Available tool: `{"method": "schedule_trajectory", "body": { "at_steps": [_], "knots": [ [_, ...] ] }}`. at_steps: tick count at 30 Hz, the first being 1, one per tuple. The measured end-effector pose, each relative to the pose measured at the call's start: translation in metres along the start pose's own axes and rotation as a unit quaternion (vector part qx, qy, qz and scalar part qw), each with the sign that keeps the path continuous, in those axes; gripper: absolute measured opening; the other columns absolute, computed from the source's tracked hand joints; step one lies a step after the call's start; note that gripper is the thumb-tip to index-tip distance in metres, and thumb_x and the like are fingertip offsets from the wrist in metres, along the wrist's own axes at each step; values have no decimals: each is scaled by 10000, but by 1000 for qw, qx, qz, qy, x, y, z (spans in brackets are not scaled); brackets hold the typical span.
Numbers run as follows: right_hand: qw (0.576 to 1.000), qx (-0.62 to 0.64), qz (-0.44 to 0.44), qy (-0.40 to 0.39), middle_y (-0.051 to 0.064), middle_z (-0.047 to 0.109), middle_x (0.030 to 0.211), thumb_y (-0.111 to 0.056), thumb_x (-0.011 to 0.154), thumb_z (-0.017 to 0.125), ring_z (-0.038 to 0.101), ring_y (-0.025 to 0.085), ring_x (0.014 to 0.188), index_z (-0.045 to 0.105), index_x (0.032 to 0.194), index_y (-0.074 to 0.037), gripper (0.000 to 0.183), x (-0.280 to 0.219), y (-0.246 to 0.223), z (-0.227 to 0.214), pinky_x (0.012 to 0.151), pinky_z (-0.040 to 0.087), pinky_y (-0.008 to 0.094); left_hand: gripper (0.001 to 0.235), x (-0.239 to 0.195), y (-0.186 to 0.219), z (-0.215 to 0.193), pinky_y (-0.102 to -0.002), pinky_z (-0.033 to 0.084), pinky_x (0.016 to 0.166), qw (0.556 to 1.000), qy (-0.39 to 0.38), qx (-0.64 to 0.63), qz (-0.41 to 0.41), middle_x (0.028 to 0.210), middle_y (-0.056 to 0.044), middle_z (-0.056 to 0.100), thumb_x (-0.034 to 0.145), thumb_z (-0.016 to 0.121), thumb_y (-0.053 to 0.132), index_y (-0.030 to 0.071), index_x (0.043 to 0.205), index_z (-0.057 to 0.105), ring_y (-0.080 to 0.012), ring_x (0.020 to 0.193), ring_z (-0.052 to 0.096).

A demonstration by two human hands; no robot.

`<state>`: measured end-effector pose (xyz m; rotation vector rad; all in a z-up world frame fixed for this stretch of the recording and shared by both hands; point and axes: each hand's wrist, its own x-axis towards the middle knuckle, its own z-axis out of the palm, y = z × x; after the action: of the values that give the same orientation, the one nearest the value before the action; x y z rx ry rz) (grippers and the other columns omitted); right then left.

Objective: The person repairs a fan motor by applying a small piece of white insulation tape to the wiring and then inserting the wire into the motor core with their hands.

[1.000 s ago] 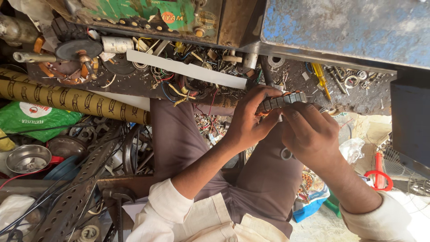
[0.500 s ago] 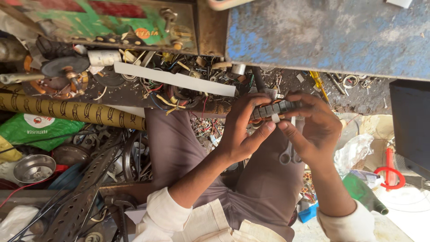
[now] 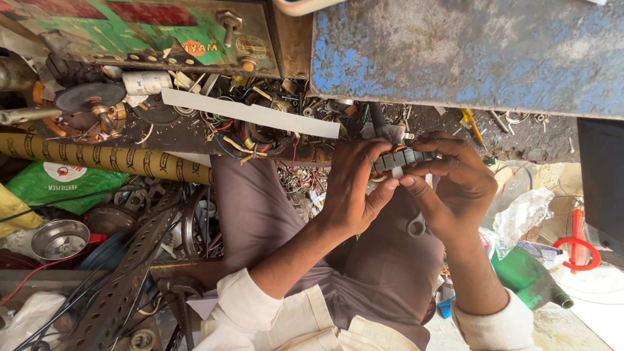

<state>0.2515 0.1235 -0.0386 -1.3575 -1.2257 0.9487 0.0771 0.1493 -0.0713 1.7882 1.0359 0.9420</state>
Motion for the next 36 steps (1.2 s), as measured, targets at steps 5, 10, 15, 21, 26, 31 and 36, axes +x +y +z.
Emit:
{"method": "schedule_trajectory", "body": {
  "at_steps": [5, 10, 15, 21, 26, 31, 36],
  "knots": [
    [1000, 24, 11, 7, 112, 685, 1147, -69, 881, 854, 626, 230, 1200, 757, 995, -6, 163, -4, -2, 2, 1035, 523, 359, 448, -5, -3, 2, -463, 430, 1049, 1000, 1, 2, 5, 1366, -161, 570, 1069, 608, 314, 6, 1378, 506, -336, 1190, 566],
    [999, -24, -19, 17, 127, 702, 1092, -81, 873, 860, 651, 259, 1182, 749, 983, -2, 175, -14, -2, 2, 1073, 521, 388, 445, -11, -9, 3, -444, 440, 1017, 1000, -2, 9, 22, 1370, -145, 589, 1069, 596, 334, 18, 1373, 519, -323, 1204, 570],
    [996, -56, -40, 50, 130, 701, 1074, -84, 856, 874, 651, 266, 1171, 732, 938, -3, 183, -29, 4, 6, 1108, 508, 418, 432, -17, -16, 6, -457, 426, 1059, 997, 0, 12, 70, 1377, -123, 589, 1092, 588, 355, 37, 1374, 507, -307, 1248, 596],
    [994, -20, -54, 94, 99, 676, 1042, -107, 865, 896, 642, 260, 1142, 696, 867, -7, 223, -43, 18, 9, 1059, 517, 414, 438, -21, -18, 9, -470, 432, 1103, 995, -13, 32, 90, 1373, -105, 593, 1079, 593, 373, 45, 1364, 537, -294, 1242, 605],
    [991, -2, -57, 119, 88, 657, 1103, -134, 872, 897, 631, 262, 1147, 689, 867, -10, 243, -55, 25, 13, 1027, 504, 400, 435, -24, -19, 10, -471, 438, 1103, 993, -23, 48, 107, 1357, -81, 611, 1058, 608, 389, 69, 1350, 567, -278, 1234, 601],
    [990, -15, -53, 126, 93, 663, 1061, -145, 855, 904, 640, 252, 1128, 686, 870, -17, 253, -54, 26, 7, 1001, 499, 381, 415, -23, -19, 9, -463, 445, 1090, 993, -21, 40, 108, 1354, -79, 616, 1058, 622, 360, 62, 1342, 567, -269, 1219, 606],
    [997, -37, -45, 48, 118, 682, 1141, -97, 799, 876, 645, 259, 1120, 748, 910, -34, 180, -41, 18, -8, 1007, 523, 370, 409, -16, -15, 2, -462, 442, 1089, 993, -43, 27, 107, 1351, -85, 606, 1066, 624, 349, 62, 1348, 555, -281, 1233, 610]
  ]
}}
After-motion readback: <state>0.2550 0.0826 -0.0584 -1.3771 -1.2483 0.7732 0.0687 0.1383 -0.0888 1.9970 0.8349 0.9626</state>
